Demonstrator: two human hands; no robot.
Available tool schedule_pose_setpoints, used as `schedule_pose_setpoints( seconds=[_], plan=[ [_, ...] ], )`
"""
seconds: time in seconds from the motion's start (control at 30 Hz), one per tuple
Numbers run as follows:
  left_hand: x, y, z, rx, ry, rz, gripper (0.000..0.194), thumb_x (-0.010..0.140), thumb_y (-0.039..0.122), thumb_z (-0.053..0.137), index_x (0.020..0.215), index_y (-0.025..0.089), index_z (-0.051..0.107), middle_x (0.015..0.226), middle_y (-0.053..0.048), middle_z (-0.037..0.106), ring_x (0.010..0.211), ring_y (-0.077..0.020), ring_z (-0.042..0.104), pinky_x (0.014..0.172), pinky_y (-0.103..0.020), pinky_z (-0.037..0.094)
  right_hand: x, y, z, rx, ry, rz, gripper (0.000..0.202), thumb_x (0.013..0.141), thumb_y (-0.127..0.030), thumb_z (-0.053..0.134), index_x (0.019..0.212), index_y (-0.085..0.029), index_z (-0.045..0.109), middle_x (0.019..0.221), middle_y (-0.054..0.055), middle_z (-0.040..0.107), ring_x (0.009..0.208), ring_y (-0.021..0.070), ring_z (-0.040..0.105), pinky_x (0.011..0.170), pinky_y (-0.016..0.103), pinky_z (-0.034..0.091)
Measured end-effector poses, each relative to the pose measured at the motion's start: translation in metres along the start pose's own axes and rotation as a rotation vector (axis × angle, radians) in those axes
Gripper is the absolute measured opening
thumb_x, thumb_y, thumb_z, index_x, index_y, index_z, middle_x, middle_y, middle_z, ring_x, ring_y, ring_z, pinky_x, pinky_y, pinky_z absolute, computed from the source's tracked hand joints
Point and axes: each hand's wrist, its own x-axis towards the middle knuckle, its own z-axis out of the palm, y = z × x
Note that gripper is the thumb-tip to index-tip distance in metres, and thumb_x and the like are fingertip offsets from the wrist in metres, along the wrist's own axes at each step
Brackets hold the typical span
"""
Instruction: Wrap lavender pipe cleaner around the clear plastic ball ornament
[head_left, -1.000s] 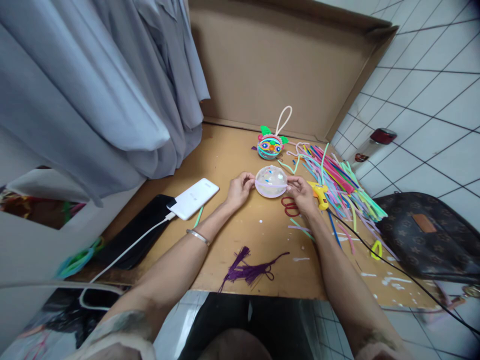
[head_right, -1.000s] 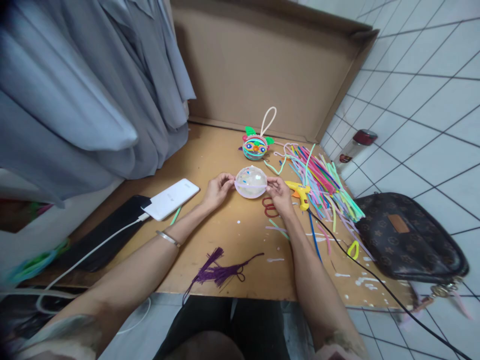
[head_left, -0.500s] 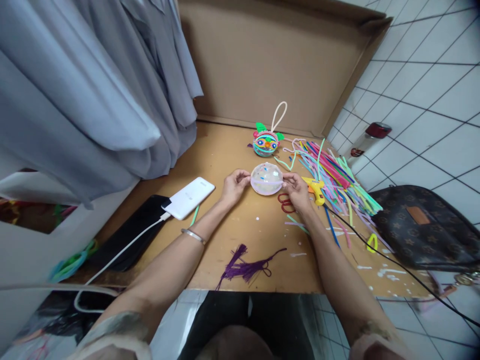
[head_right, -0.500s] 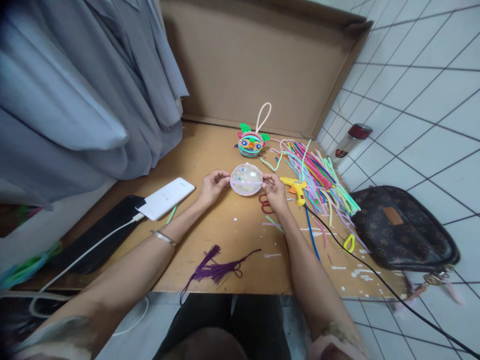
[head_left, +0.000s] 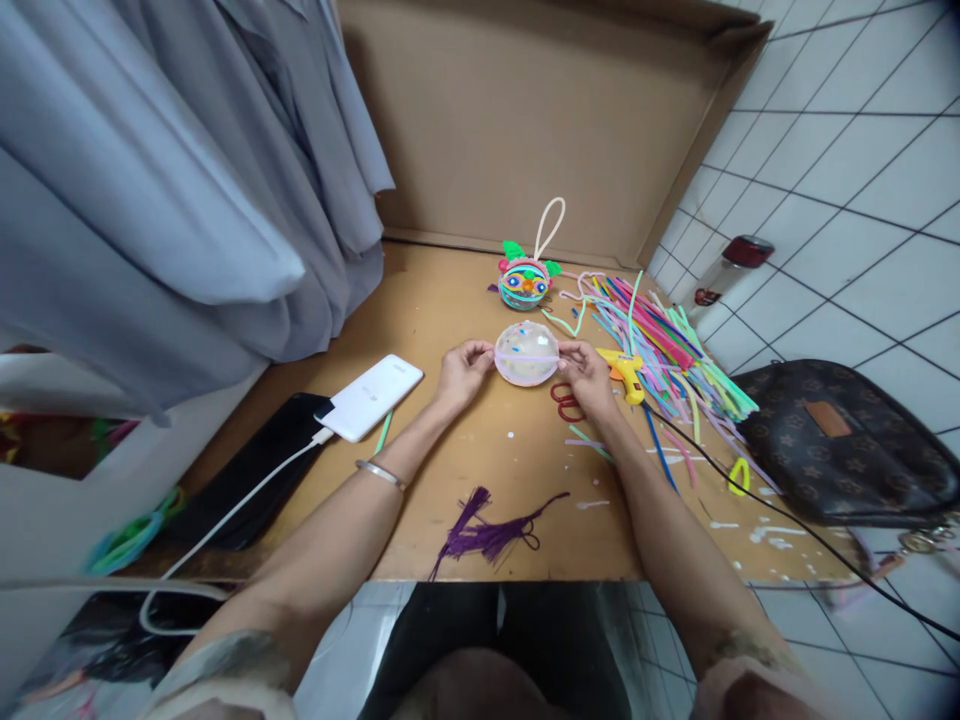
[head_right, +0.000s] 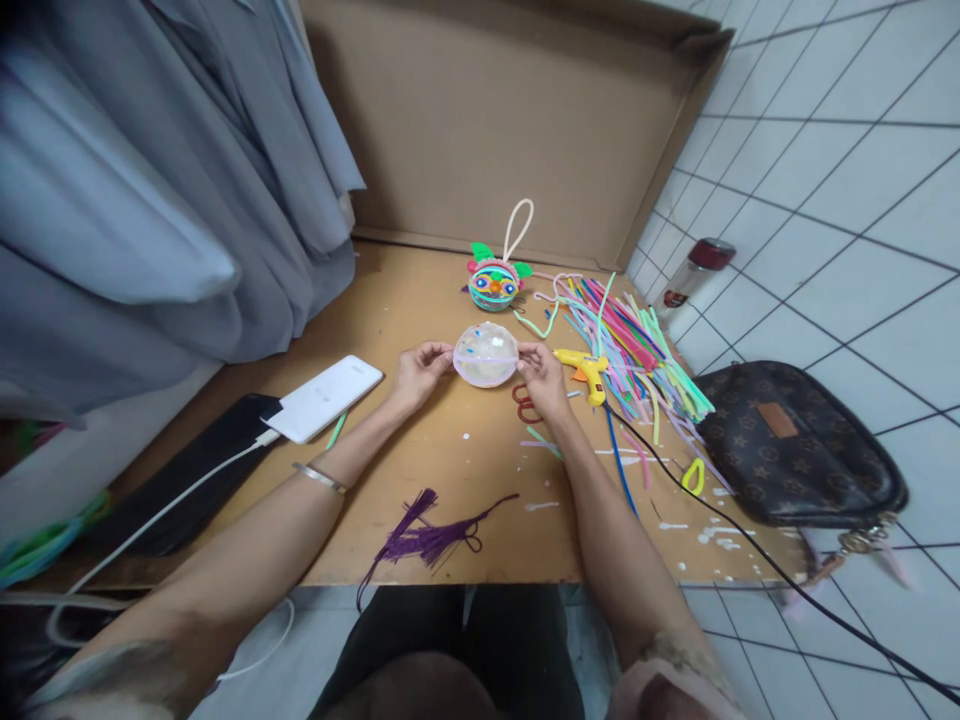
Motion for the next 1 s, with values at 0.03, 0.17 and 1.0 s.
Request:
schedule_pose_setpoints(
  seconds=[0.03, 0.17, 1.0],
  plan=[
    [0.0, -0.0002, 0.0, -0.001, -0.003, -0.002, 0.019, 0.07, 0.032, 0.071, 0.08, 0.016, 0.067, 0.076, -0.003, 0.072, 0.071, -0.014, 0.064, 0.074, -0.027, 0.054, 0.0001, 0.0001, -0.0002, 0.003, 0.001, 0.003, 0.025, 0.074, -0.039, 0.069, 0.094, -0.027, 0.061, 0.1, 0.004, 0.074, 0.098, 0.0196, 0.07, 0.095, 0.041, 0.057],
    [-0.0003, -0.0002, 0.0012, -0.043, -0.033, -0.024, 0.028, 0.063, 0.032, 0.076, 0.083, 0.016, 0.065, 0.081, -0.004, 0.072, 0.074, -0.0147, 0.066, 0.08, -0.03, 0.054, 0.0006, 0.0011, -0.0009, 0.018, -0.001, 0.003, 0.023, 0.073, -0.038, 0.068, 0.093, -0.028, 0.061, 0.101, 0.002, 0.074, 0.099, 0.0191, 0.071, 0.096, 0.042, 0.057],
    [-0.002, 0.0014, 0.002, -0.144, -0.095, -0.058, 0.043, 0.055, 0.029, 0.086, 0.089, 0.014, 0.064, 0.089, -0.008, 0.075, 0.087, -0.0194, 0.071, 0.092, -0.038, 0.056, 0.0001, 0.0033, -0.0018, -0.03, 0.034, -0.013, 0.02, 0.074, -0.036, 0.064, 0.091, -0.027, 0.06, 0.097, 0.003, 0.074, 0.095, 0.0199, 0.072, 0.092, 0.042, 0.058]
  ],
)
